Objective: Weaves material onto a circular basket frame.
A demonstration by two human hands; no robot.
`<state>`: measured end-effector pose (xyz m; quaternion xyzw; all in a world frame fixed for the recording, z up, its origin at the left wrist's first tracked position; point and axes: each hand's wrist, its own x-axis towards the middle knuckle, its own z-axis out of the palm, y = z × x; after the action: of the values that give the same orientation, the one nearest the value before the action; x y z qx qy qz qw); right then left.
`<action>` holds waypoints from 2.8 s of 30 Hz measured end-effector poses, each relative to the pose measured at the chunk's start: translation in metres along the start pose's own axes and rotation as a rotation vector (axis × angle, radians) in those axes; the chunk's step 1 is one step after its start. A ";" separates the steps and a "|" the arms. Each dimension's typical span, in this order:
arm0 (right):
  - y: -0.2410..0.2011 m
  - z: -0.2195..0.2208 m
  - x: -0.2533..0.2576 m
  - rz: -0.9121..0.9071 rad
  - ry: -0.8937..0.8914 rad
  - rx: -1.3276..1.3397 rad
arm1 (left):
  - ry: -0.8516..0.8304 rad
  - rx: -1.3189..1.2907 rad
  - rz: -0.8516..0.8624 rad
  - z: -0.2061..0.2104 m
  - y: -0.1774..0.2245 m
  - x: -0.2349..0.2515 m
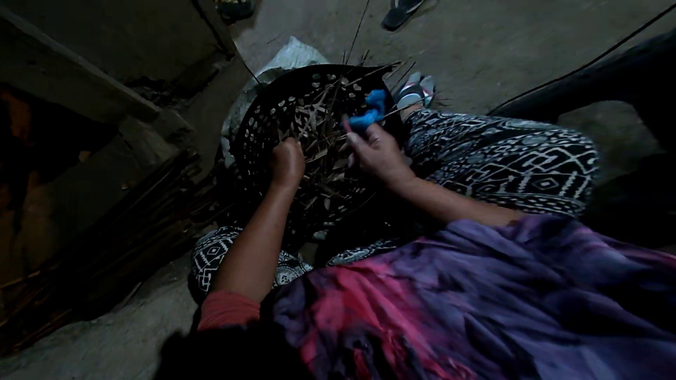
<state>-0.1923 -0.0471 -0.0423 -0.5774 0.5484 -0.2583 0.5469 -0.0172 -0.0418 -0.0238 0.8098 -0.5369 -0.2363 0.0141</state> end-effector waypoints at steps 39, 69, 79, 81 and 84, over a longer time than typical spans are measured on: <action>-0.010 0.031 0.015 0.350 -0.311 0.400 | -0.070 -0.212 0.135 -0.003 -0.012 -0.008; -0.009 0.029 0.020 0.052 -0.348 -0.341 | -0.035 0.020 0.057 0.003 -0.003 -0.003; -0.013 0.034 0.022 -0.012 -0.307 -0.515 | -0.035 0.058 0.062 0.004 -0.003 -0.006; -0.010 0.035 0.025 -0.012 -0.288 -0.552 | -0.037 0.054 0.064 0.004 -0.004 -0.005; -0.005 0.027 0.039 0.065 -0.228 -0.560 | -0.040 0.032 0.081 0.004 -0.006 -0.007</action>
<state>-0.1564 -0.0742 -0.0570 -0.7132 0.5517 -0.0128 0.4323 -0.0156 -0.0319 -0.0264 0.7825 -0.5733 -0.2429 -0.0002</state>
